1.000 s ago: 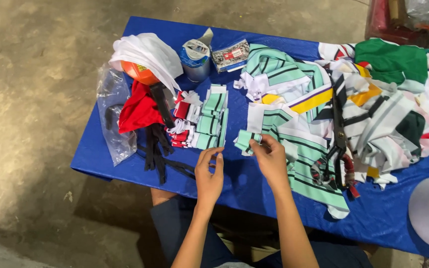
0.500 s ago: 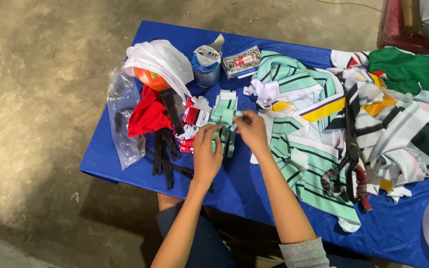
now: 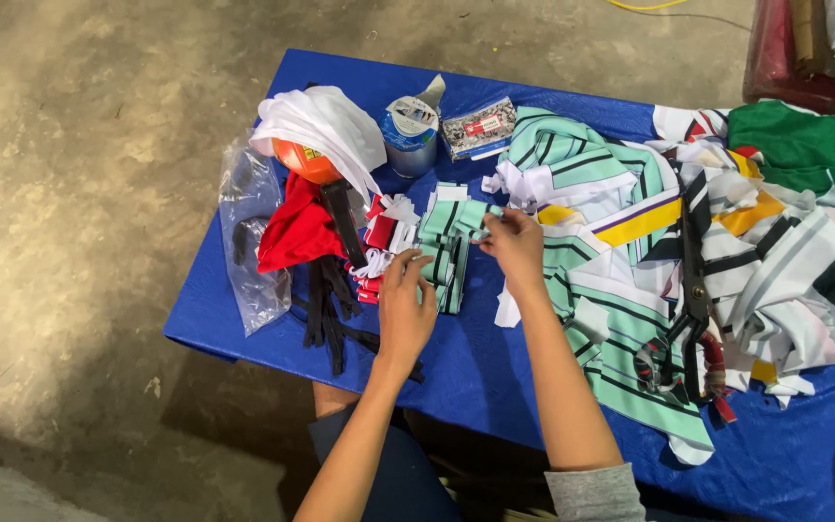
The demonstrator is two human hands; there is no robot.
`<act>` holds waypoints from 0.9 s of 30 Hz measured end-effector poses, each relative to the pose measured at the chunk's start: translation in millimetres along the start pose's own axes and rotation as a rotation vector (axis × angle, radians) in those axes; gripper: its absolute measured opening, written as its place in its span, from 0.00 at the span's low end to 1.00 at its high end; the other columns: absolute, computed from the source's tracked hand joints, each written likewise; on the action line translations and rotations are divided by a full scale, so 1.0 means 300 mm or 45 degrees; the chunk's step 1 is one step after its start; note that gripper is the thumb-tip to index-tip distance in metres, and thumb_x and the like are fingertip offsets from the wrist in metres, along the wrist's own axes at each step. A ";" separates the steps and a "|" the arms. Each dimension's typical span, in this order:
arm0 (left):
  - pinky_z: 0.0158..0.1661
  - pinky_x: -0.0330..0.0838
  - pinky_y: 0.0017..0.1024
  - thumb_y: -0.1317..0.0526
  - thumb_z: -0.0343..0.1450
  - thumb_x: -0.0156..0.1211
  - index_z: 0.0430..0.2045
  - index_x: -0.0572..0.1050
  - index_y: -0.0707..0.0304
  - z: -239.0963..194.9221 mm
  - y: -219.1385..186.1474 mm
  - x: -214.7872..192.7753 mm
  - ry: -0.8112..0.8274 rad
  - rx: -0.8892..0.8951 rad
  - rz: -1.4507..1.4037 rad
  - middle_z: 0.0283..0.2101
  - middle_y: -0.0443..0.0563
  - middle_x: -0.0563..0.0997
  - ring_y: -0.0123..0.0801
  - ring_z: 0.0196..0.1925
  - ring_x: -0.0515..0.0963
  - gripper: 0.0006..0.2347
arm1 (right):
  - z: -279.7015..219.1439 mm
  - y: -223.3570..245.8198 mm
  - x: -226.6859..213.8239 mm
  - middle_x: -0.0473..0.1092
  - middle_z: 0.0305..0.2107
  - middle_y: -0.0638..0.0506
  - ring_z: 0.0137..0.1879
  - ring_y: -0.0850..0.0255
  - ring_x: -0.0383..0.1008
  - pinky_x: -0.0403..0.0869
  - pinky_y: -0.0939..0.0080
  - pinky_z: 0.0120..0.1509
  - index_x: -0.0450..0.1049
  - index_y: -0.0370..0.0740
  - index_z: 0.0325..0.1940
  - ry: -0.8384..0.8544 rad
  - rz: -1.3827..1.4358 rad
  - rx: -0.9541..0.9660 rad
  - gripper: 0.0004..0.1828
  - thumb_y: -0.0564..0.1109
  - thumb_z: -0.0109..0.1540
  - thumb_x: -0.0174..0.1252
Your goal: Sorting and cutting fabric scraps into strips on a work table.
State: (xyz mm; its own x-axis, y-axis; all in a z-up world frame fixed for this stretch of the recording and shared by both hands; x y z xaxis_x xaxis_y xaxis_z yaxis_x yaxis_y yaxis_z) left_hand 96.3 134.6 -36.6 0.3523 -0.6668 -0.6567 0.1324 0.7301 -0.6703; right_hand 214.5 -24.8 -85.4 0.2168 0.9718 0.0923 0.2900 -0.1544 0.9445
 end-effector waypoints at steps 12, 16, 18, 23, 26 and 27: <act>0.58 0.67 0.50 0.72 0.67 0.59 0.62 0.72 0.53 0.456 0.252 0.381 0.447 0.112 0.653 0.63 0.59 0.72 0.51 0.67 0.70 0.25 | -0.011 -0.100 -0.051 0.71 0.38 0.38 0.38 0.50 0.81 0.83 0.55 0.40 0.75 0.28 0.51 -0.069 -0.229 -0.206 0.13 0.41 0.66 0.60; 0.58 0.64 0.49 0.69 0.70 0.56 0.68 0.66 0.52 0.500 0.316 0.449 0.555 0.204 0.824 0.62 0.59 0.74 0.48 0.66 0.71 0.27 | -0.042 -0.101 -0.065 0.72 0.35 0.37 0.31 0.53 0.80 0.82 0.58 0.34 0.74 0.26 0.49 -0.012 -0.225 -0.370 0.10 0.38 0.67 0.58; 0.54 0.64 0.47 0.69 0.69 0.59 0.59 0.75 0.54 0.536 0.348 0.495 0.505 0.254 0.865 0.52 0.56 0.77 0.47 0.59 0.74 0.21 | -0.038 -0.097 -0.073 0.74 0.35 0.38 0.29 0.55 0.80 0.81 0.60 0.32 0.74 0.27 0.48 -0.004 -0.221 -0.468 0.09 0.37 0.68 0.58; 0.45 0.66 0.40 0.65 0.66 0.67 0.33 0.83 0.56 0.555 0.337 0.453 0.350 0.339 0.778 0.41 0.52 0.76 0.42 0.47 0.77 0.05 | -0.045 -0.105 -0.078 0.75 0.36 0.38 0.28 0.56 0.79 0.81 0.60 0.32 0.75 0.28 0.48 -0.017 -0.212 -0.462 0.09 0.37 0.67 0.59; 0.44 0.67 0.39 0.65 0.67 0.65 0.30 0.83 0.56 0.522 0.311 0.389 0.295 0.410 0.702 0.39 0.51 0.77 0.41 0.44 0.78 0.03 | -0.049 -0.101 -0.083 0.75 0.36 0.38 0.28 0.57 0.79 0.80 0.61 0.32 0.75 0.28 0.48 -0.016 -0.197 -0.476 0.08 0.37 0.67 0.58; 0.44 0.68 0.39 0.66 0.68 0.63 0.29 0.84 0.56 0.501 0.303 0.362 0.276 0.471 0.679 0.38 0.51 0.79 0.42 0.43 0.80 0.04 | -0.056 -0.099 -0.082 0.74 0.35 0.39 0.29 0.57 0.79 0.80 0.61 0.32 0.74 0.27 0.48 -0.005 -0.185 -0.474 0.08 0.36 0.67 0.58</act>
State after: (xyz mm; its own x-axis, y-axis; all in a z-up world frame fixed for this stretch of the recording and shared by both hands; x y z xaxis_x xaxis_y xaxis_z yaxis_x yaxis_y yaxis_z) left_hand 285.9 151.1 -116.9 0.2690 -0.1883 -0.9445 0.3133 0.9445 -0.0991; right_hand 185.0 -41.2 -110.6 0.2021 0.9780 -0.0514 -0.0392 0.0605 0.9974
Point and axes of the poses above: each hand's wrist, its own z-axis towards the middle knuckle, its own x-axis out of the palm, y = z × x, the point moved 1 cm from there along z, towards the middle knuckle
